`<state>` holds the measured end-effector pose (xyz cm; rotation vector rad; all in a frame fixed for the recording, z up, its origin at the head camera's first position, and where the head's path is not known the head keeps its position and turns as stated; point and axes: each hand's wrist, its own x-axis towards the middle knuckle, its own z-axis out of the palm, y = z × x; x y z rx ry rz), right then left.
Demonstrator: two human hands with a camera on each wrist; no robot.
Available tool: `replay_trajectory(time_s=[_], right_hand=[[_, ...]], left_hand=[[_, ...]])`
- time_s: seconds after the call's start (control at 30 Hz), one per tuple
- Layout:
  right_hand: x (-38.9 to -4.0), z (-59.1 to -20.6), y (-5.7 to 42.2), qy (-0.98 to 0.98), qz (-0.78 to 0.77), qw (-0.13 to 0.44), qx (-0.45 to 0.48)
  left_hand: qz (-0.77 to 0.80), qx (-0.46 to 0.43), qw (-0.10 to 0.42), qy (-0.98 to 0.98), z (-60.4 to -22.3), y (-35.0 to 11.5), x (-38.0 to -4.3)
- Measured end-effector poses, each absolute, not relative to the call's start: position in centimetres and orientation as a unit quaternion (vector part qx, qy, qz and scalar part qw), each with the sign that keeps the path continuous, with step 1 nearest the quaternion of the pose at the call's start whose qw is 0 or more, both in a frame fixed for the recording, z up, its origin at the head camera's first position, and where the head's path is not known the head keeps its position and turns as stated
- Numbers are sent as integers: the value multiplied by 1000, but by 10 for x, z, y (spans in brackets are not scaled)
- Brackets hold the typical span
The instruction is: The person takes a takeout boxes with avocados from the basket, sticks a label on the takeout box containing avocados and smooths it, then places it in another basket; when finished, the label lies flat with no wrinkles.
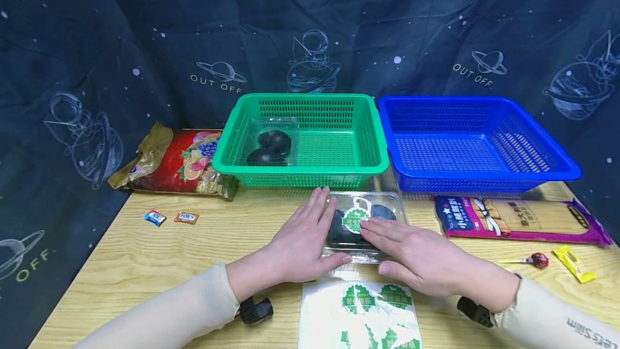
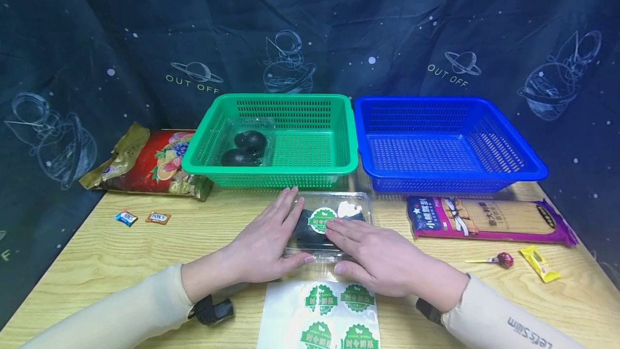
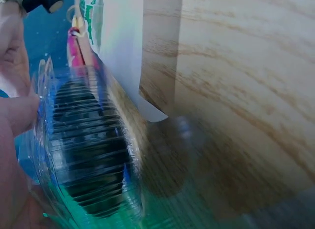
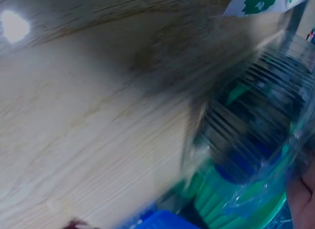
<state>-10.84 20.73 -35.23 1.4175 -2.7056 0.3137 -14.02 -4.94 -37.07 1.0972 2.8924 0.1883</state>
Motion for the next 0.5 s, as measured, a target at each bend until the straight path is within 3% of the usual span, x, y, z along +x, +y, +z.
replay_trajectory(time_s=[0.5], right_hand=[[-127, -349, 172, -888, 84, 9, 452]], left_hand=[[73, 358, 25, 931, -370, -50, -139]])
